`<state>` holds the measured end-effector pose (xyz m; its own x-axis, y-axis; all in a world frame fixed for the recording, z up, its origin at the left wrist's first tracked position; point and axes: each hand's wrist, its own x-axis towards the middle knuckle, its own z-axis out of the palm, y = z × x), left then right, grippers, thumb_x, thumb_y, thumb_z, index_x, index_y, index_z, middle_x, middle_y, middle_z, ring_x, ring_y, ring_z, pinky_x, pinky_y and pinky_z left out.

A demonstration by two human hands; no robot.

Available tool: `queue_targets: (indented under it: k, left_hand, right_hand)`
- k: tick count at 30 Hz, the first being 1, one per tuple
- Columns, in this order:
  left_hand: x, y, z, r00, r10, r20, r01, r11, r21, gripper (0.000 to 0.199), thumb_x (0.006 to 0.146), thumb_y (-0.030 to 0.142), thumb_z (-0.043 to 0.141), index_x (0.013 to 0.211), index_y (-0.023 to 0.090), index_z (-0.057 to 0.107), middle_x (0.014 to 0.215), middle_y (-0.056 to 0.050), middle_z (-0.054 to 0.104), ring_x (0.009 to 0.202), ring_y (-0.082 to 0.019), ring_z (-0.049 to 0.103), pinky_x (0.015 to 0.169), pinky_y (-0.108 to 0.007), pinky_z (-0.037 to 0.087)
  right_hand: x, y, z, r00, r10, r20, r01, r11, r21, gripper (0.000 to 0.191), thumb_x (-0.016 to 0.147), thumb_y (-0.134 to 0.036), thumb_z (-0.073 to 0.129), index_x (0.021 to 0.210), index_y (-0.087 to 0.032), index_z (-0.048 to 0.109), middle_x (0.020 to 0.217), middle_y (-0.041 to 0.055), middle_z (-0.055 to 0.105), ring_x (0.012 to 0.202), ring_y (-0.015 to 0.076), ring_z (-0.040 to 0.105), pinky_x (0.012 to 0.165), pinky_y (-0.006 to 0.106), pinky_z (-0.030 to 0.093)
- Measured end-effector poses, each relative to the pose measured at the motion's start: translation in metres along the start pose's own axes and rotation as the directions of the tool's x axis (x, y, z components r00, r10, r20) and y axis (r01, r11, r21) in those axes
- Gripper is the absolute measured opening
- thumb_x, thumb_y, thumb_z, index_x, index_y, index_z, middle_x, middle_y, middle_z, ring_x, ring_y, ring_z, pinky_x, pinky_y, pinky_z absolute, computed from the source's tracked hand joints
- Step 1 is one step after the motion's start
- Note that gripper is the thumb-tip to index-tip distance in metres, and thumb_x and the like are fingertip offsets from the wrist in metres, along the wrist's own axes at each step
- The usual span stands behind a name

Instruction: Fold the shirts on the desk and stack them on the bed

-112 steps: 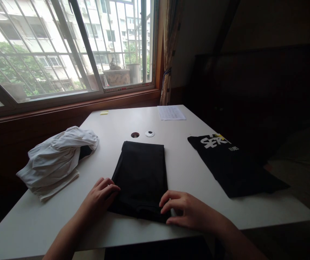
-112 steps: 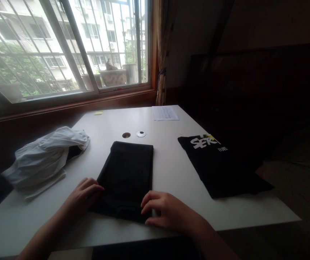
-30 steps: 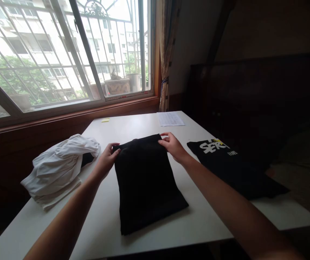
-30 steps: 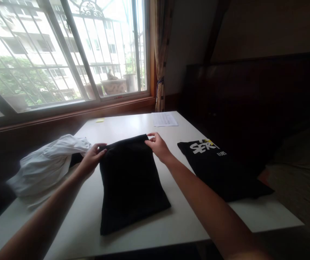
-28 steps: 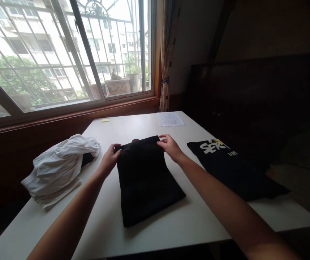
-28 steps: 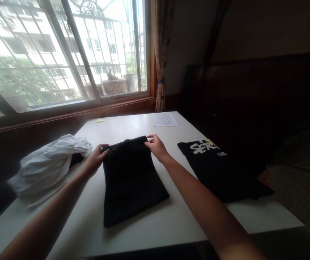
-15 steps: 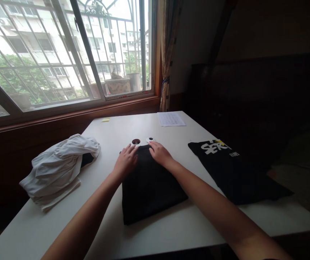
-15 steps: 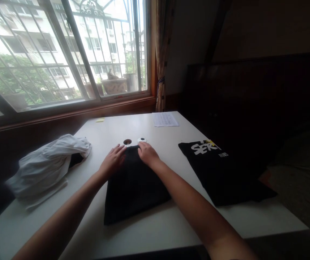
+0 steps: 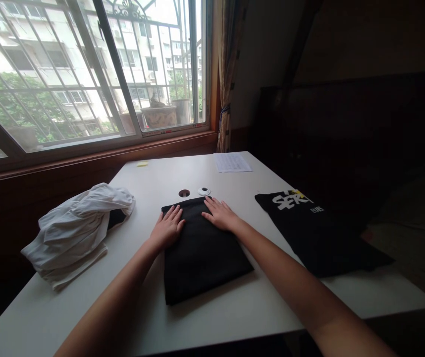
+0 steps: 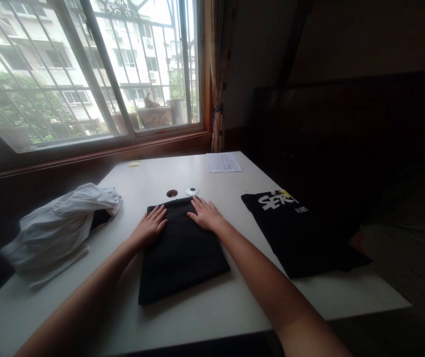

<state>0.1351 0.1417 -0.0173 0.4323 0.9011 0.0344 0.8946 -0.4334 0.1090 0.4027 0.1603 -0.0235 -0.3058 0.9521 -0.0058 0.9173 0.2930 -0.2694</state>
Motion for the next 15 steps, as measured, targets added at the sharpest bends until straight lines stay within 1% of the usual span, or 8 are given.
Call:
queue_targets:
  k: [2, 4, 8, 12, 15]
  left_hand:
    - [-0.002, -0.007, 0.0, 1.0, -0.029, 0.006, 0.029, 1.0, -0.006, 0.06, 0.109, 0.046, 0.024, 0.164, 0.021, 0.03, 0.173, -0.004, 0.018, 0.161, -0.028, 0.014, 0.128, -0.058, 0.019]
    - [-0.006, -0.017, 0.0, 0.998, -0.054, 0.012, 0.054, 0.999, -0.01, 0.06, 0.109, 0.044, 0.022, 0.165, 0.021, 0.026, 0.173, -0.004, 0.017, 0.161, -0.027, 0.013, 0.128, -0.058, 0.018]
    - [-0.018, -0.043, 0.002, 0.995, -0.095, -0.005, 0.095, 0.995, 0.001, 0.061, 0.109, 0.041, 0.019, 0.166, 0.019, 0.021, 0.173, -0.004, 0.018, 0.161, -0.028, 0.014, 0.127, -0.058, 0.018]
    - [-0.031, -0.067, 0.005, 0.981, -0.176, -0.083, 0.179, 0.984, 0.02, 0.059, 0.108, 0.038, 0.024, 0.163, 0.019, 0.031, 0.171, -0.007, 0.027, 0.159, -0.029, 0.022, 0.127, -0.055, 0.021]
    - [-0.035, -0.074, 0.008, 0.969, -0.218, -0.119, 0.221, 0.975, 0.01, 0.057, 0.106, 0.033, 0.027, 0.16, 0.016, 0.037, 0.168, -0.011, 0.033, 0.157, -0.029, 0.028, 0.126, -0.054, 0.023]
  right_hand:
    - [-0.001, 0.009, 0.001, 1.0, 0.022, -0.001, -0.022, 1.0, -0.003, 0.081, 0.103, -0.069, 0.022, 0.167, -0.021, 0.021, 0.175, 0.0038, 0.01, 0.161, 0.0255, 0.01, 0.129, 0.051, 0.008]
    - [-0.004, 0.019, 0.001, 0.999, 0.049, -0.012, -0.049, 0.999, -0.007, 0.078, 0.104, -0.067, 0.021, 0.167, -0.021, 0.022, 0.174, 0.0042, 0.014, 0.161, 0.025, 0.013, 0.129, 0.05, 0.01]
    - [-0.013, 0.04, 0.003, 0.99, 0.104, -0.091, -0.106, 0.994, -0.026, 0.065, 0.107, -0.051, 0.022, 0.165, -0.021, 0.031, 0.172, 0.0043, 0.024, 0.159, 0.024, 0.021, 0.129, 0.047, 0.016]
    - [-0.023, 0.057, 0.006, 0.978, 0.117, -0.172, -0.124, 0.992, -0.03, 0.061, 0.107, -0.038, 0.025, 0.162, -0.015, 0.038, 0.169, 0.0079, 0.031, 0.158, 0.0244, 0.026, 0.129, 0.044, 0.019]
    - [-0.026, 0.063, 0.008, 0.968, 0.11, -0.224, -0.118, 0.993, -0.023, 0.059, 0.106, -0.034, 0.028, 0.158, -0.012, 0.044, 0.166, 0.0097, 0.039, 0.156, 0.0248, 0.031, 0.129, 0.043, 0.022]
